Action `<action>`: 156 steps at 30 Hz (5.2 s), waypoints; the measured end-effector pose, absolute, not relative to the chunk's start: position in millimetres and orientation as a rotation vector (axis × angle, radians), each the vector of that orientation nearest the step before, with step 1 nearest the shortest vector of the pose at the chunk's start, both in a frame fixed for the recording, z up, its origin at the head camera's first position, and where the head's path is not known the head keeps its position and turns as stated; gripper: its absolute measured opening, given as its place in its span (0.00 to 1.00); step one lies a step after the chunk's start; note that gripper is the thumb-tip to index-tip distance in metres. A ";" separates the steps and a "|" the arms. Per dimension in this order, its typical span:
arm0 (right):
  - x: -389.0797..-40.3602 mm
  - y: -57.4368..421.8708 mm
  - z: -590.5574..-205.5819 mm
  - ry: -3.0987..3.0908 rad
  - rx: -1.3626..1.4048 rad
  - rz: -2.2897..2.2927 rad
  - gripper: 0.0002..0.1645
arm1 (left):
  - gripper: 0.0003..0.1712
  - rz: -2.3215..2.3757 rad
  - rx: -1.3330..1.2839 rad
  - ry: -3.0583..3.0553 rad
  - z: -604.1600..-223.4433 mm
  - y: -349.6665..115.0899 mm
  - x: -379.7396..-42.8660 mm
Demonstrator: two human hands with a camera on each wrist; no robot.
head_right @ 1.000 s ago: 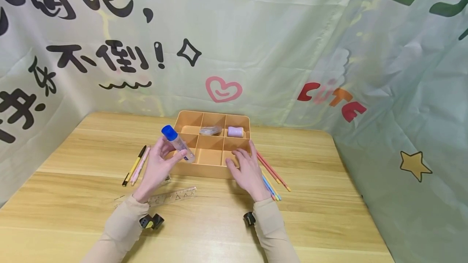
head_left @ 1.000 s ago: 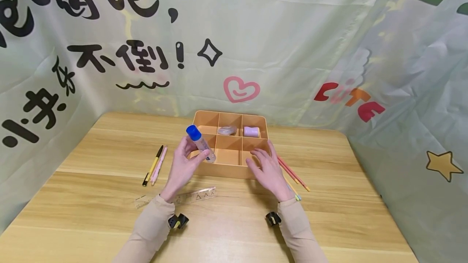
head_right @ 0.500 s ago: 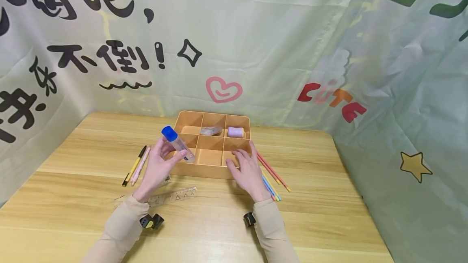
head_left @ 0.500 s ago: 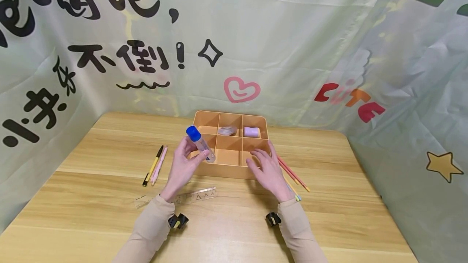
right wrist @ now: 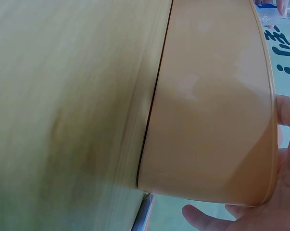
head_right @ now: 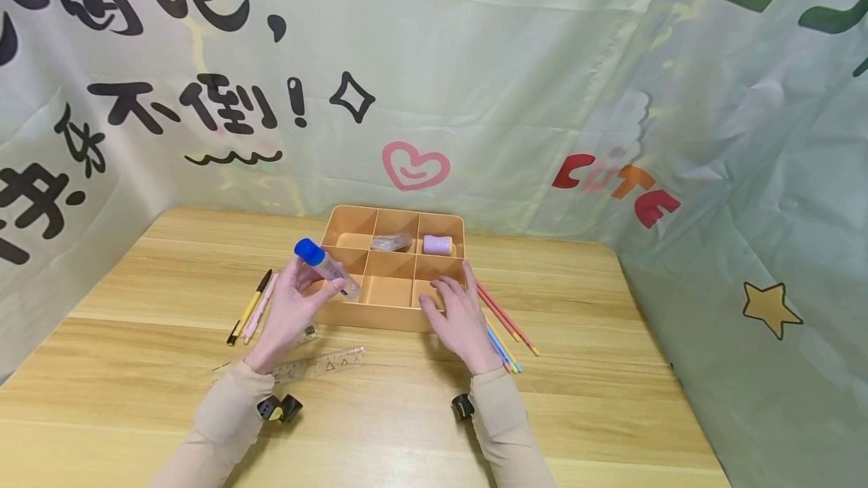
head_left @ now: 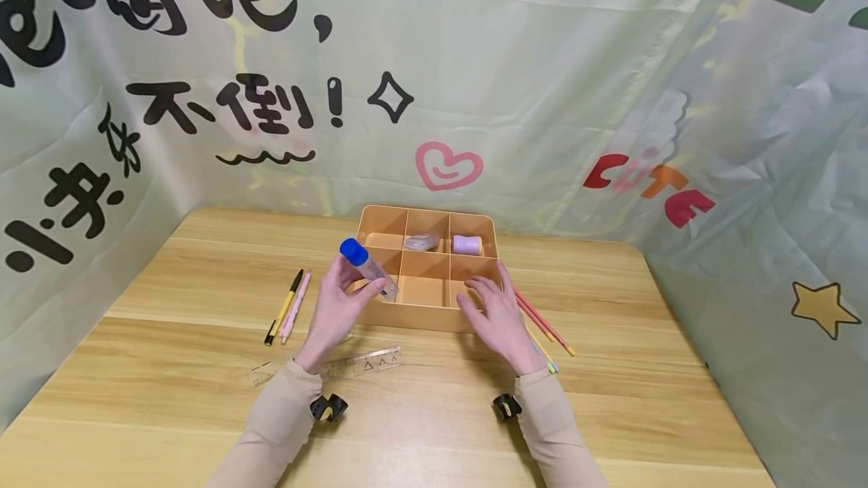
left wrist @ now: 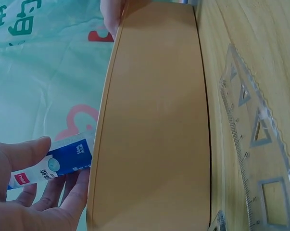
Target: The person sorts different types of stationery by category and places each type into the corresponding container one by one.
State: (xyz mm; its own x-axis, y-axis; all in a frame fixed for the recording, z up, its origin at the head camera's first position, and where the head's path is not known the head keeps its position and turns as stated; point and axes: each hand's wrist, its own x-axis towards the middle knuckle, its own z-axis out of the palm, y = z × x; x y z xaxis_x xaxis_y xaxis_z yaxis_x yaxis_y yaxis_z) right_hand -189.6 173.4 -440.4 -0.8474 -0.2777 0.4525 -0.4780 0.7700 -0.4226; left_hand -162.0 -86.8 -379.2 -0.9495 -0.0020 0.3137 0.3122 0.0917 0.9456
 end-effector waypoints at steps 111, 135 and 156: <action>-191.7 173.6 -441.6 -2.559 0.617 0.725 0.23 | 0.10 -1.278 -0.392 -2.429 -411.3 -113.6 -181.8; -192.3 173.1 -441.7 -2.564 0.616 0.731 0.24 | 0.11 -1.367 -0.518 -2.389 -409.0 -118.7 -183.1; -189.6 171.5 -438.2 -2.591 0.593 0.737 0.24 | 0.18 -1.418 -0.348 -2.325 -393.2 -172.9 -181.7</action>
